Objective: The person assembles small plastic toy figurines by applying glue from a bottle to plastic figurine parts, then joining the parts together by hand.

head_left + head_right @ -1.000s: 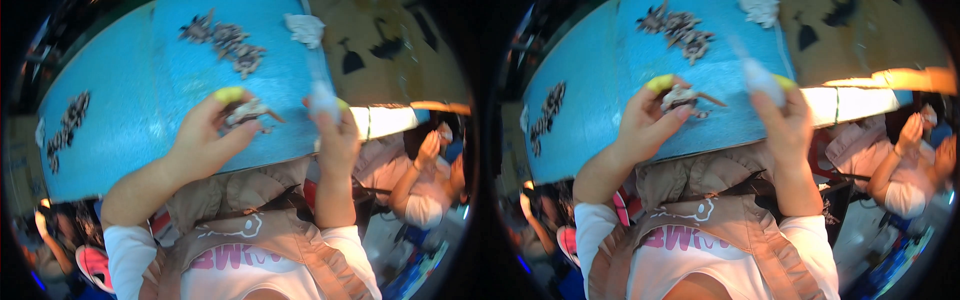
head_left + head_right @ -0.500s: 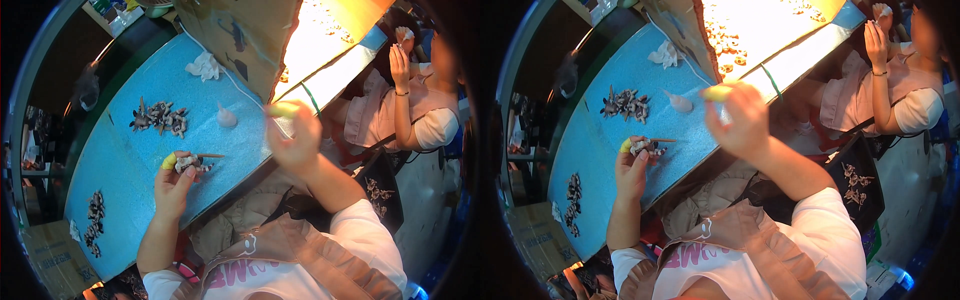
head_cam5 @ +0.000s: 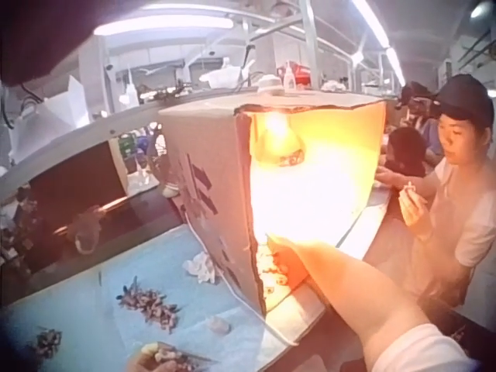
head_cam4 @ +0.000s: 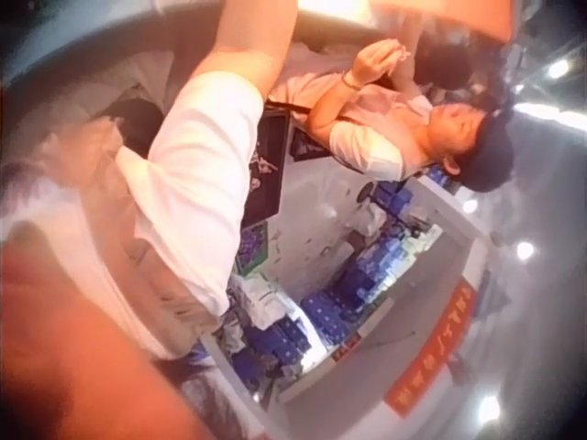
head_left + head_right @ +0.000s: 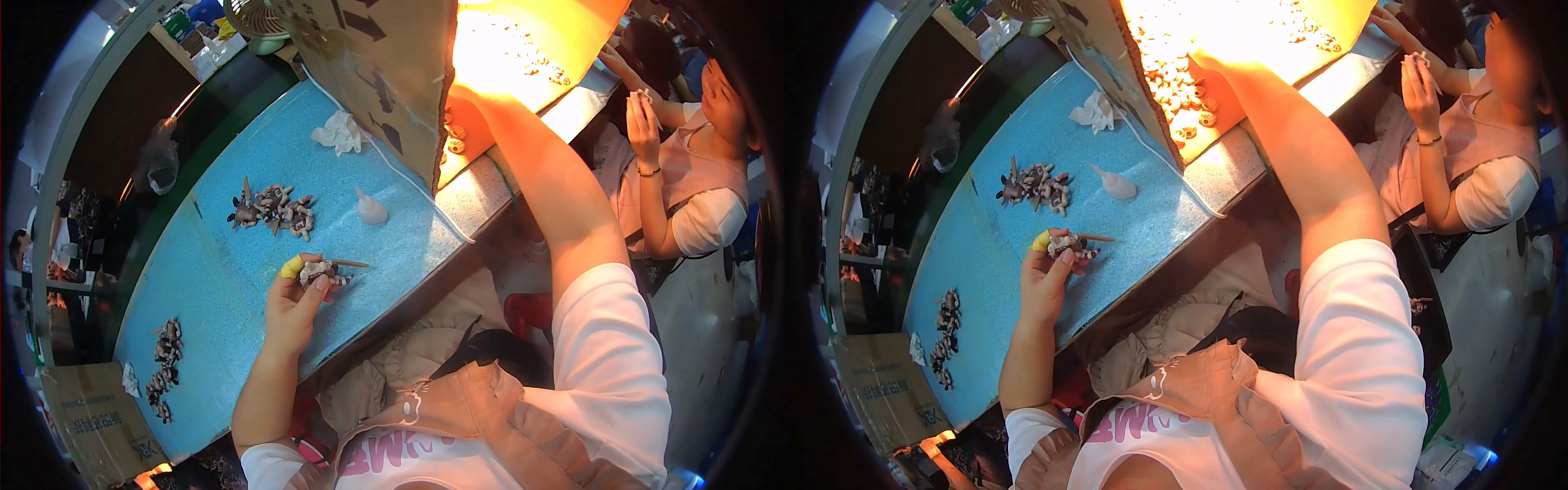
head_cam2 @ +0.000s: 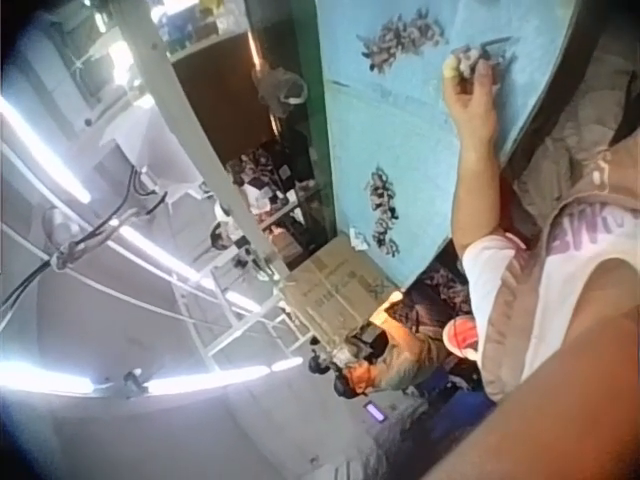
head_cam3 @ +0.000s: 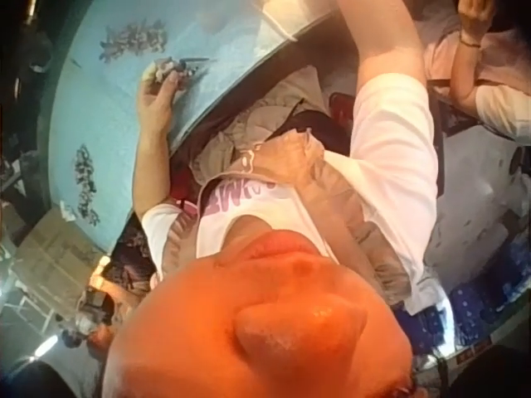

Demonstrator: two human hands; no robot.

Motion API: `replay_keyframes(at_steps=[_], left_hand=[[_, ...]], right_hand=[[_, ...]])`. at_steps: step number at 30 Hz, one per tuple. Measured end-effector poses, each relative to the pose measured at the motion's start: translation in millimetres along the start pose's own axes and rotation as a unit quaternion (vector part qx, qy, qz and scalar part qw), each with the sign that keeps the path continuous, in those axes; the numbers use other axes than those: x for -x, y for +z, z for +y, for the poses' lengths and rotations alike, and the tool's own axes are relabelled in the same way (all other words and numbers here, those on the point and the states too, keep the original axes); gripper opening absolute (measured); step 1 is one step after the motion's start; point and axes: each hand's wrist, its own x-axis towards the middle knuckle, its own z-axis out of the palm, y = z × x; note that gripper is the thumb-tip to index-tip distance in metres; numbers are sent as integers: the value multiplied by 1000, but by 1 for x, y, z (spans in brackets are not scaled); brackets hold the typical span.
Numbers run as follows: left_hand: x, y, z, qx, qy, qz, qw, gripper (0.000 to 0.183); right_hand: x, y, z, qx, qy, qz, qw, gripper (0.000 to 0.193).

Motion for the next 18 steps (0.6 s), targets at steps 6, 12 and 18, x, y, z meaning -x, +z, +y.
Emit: replay_keyframes(at_steps=[6, 12, 18], left_hand=[[7, 5, 9, 27, -36, -18, 999, 33], [12, 6, 17, 100, -39, 37, 994, 34], [5, 9, 13, 137, 23, -31, 990, 35]], right_hand=[[-1, -1, 8, -124, -70, -1, 990, 18], [123, -46, -114, -388, 22, 51, 920, 23], [170, -26, -184, -469, 100, -100, 872, 22]])
